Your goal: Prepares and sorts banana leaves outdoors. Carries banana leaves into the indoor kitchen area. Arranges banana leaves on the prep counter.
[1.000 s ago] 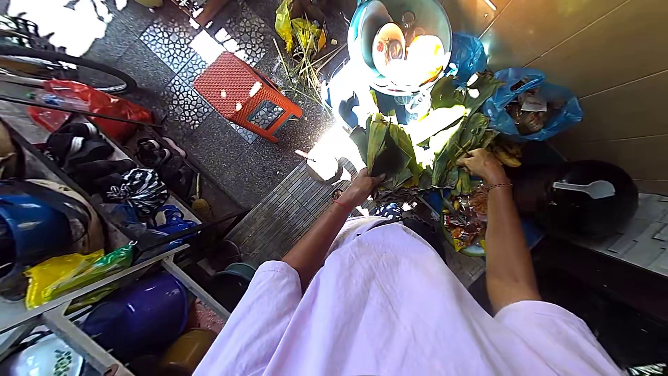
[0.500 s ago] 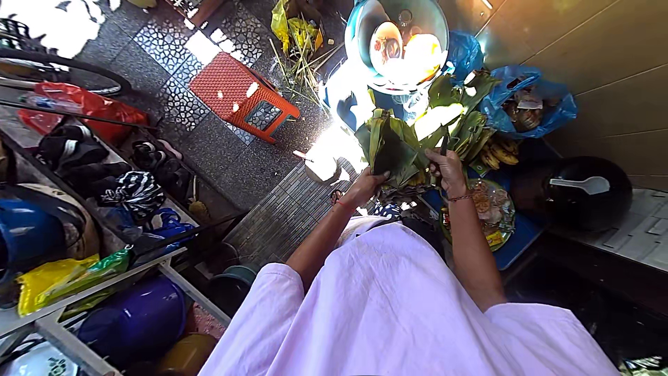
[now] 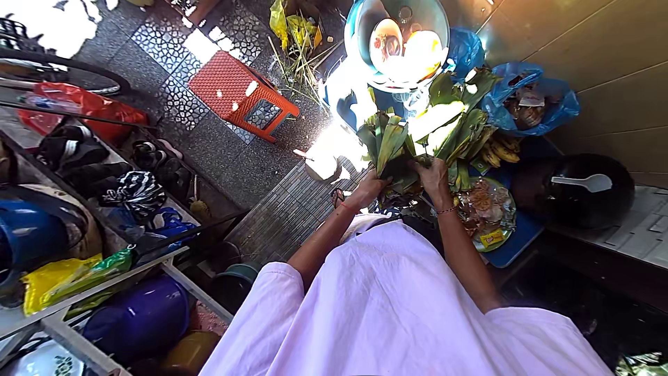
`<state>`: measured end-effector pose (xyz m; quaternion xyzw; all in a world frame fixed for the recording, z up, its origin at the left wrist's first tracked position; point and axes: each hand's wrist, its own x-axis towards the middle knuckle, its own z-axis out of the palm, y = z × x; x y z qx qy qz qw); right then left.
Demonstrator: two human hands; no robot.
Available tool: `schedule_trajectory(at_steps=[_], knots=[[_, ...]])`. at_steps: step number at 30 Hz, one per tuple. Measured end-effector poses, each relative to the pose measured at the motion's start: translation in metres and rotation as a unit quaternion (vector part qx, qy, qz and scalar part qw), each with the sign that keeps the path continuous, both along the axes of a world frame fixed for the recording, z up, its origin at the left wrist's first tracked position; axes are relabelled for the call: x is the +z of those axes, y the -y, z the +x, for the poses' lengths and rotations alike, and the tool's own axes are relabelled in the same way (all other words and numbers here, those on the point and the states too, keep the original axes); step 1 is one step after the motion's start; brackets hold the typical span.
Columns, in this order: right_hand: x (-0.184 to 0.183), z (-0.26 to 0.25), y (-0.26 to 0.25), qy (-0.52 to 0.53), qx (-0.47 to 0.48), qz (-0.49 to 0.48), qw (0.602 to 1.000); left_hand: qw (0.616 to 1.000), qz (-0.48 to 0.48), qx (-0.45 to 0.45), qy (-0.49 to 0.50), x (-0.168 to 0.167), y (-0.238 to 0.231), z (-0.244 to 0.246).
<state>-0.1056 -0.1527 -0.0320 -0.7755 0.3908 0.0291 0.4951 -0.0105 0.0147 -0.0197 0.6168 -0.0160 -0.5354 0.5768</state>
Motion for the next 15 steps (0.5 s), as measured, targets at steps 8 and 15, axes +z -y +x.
schedule_trajectory(at_steps=[8, 15], knots=[[0.007, -0.006, 0.034, 0.044, -0.175, 0.087, 0.980, 0.999, 0.012, 0.034, -0.040, -0.006, -0.007, 0.007], [0.002, -0.008, 0.055, 0.064, -0.211, 0.031, 0.975, 0.991, -0.046, 0.052, -0.112, -0.013, -0.026, 0.015]])
